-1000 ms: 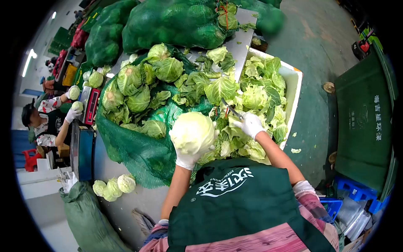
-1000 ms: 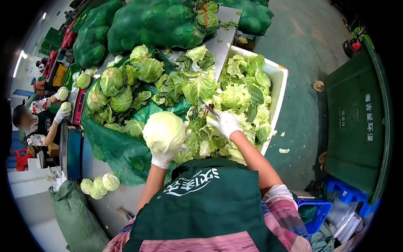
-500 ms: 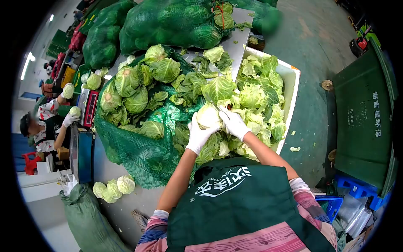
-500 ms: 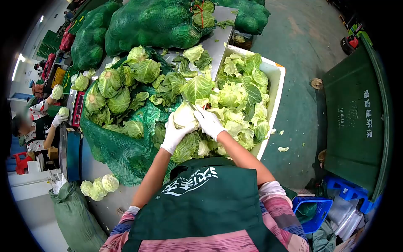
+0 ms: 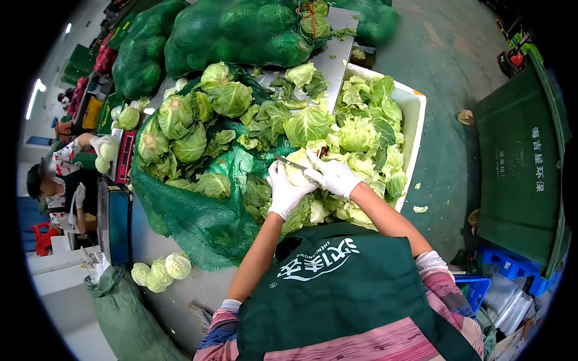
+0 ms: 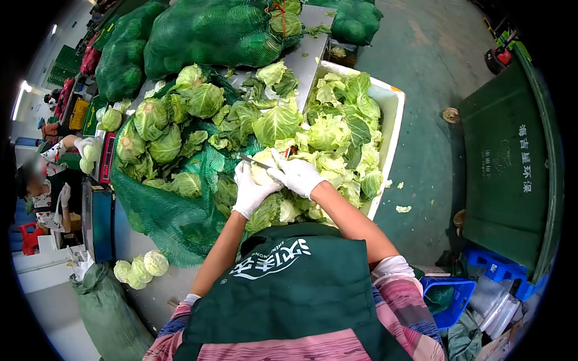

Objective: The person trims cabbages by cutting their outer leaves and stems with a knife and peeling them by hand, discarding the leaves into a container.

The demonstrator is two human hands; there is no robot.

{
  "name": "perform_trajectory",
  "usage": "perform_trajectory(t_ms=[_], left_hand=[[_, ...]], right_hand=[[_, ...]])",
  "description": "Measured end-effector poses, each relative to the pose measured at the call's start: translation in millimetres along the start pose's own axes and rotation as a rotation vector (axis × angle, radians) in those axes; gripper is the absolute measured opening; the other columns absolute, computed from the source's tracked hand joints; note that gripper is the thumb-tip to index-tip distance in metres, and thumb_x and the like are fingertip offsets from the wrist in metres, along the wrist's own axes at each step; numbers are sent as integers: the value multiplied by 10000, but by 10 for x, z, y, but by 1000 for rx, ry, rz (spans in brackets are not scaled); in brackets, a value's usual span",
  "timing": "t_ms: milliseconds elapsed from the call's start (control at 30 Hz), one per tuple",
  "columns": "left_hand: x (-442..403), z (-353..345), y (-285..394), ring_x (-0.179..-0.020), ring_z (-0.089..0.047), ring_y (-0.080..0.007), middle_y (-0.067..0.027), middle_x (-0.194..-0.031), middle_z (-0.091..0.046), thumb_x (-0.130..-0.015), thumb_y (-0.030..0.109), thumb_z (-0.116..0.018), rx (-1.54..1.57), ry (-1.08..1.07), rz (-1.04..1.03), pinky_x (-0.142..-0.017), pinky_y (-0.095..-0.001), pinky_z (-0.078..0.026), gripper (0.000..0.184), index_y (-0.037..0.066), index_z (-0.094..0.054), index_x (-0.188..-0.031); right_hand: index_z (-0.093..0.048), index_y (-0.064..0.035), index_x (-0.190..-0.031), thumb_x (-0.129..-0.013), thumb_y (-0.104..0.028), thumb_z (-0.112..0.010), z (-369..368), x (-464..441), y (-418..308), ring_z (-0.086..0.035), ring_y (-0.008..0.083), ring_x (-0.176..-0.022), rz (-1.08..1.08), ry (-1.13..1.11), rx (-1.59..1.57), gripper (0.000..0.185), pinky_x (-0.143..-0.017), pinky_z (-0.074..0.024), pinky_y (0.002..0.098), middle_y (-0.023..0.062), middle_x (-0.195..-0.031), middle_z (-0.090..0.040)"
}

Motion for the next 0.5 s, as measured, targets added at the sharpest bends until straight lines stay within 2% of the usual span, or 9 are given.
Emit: perform_trajectory(t_ms=[67, 167, 233, 267, 300, 333, 400, 467, 500], left_hand=[[-9, -36, -36, -1205, -365, -376, -209, -1301, -354, -507, 355, -878, -3, -25, 18, -1059, -443, -326, 1057, -47, -351, -1331], [-8, -32, -52, -1228, -373, -370, -209, -1328, -359, -517, 337, -885, 76, -47, 25, -1075, -432, -319, 1079, -51, -324, -1352], [48, -12, -9, -1263, -387, -353, -210, -1355, -376, -530, 291, -894, 134, -49, 0, -1097, -406, -315, 1110, -49, -279, -1388], [89, -16, -18, -1263, -387, -353, -210, -1355, -376, -530, 291, -894, 134, -49, -3, -1097, -406, -315, 1110, -49, -279, -1388], [146, -2, -31, -1263, -389, -349, -210, -1351, -381, -525, 269, -896, 182, -24, -30, -1095, -404, -321, 1115, -48, -271, -1393], [187, 12, -61, -1264, -392, -344, -209, -1347, -386, -521, 246, -899, 228, 2, -56, -1094, -402, -327, 1122, -48, -264, -1398], [176, -38, -302, -1256, -424, -303, -202, -1351, -393, -529, 211, -904, 331, -1, -26, -1080, -377, -356, 1127, -56, -246, -1405], [118, -110, -411, -1224, -485, -245, -185, -1338, -441, -591, 116, -887, 611, -64, 14, -1038, -344, -415, 1074, -49, -211, -1409], [119, -75, -339, -1205, -507, -234, -177, -1338, -452, -607, 87, -878, 626, -86, 23, -1020, -338, -435, 1059, -47, -200, -1410]], right_hand=[[-299, -115, -1472, -937, -489, -467, 32, 20, -5, -626, 395, -737, -18, -35, 8, 674, -687, -476, 449, 265, -820, -636], [-405, -130, -1425, -942, -500, -452, 24, -18, 82, -617, 412, -739, 28, 15, 2, 611, -664, -471, 450, 249, -852, -648], [-459, -160, -1395, -954, -502, -408, 37, -65, 393, -632, 383, -773, -103, 18, -99, 560, -716, -501, 410, 201, -928, -675], [-582, -176, -1290, -956, -503, -415, -21, -66, 765, -637, 359, -750, -327, 129, -381, 496, -713, -507, 386, 169, -934, -690], [-618, -177, -1247, -950, -504, -456, 13, -16, 1009, -640, 283, -665, -447, 202, -612, 470, -668, -509, 363, 124, -876, -705], [-608, -177, -1266, -959, -480, -469, 42, 30, 1301, -606, 194, -571, -606, 199, -563, 453, -621, -507, 348, 89, -763, -683], [-523, -171, -1356, -970, -478, -456, 254, 47, 1511, -556, 129, -531, -500, 359, -191, 498, -565, -494, 317, 48, -669, -629], [-473, -174, -1393, -975, -475, -446, 379, 154, 1165, -563, 139, -548, -502, 344, -271, 517, -582, -498, 329, 56, -670, -623], [-422, -177, -1430, -979, -473, -437, 396, 192, 1003, -571, 148, -564, -503, 332, -350, 539, -599, -501, 341, 64, -671, -617]])
Point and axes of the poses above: each hand's wrist, its own x-axis away from the middle knuckle, its own z-axis out of the back of the hand, y = z × x, the point moved 8 cm from there along -x, towards the middle knuckle
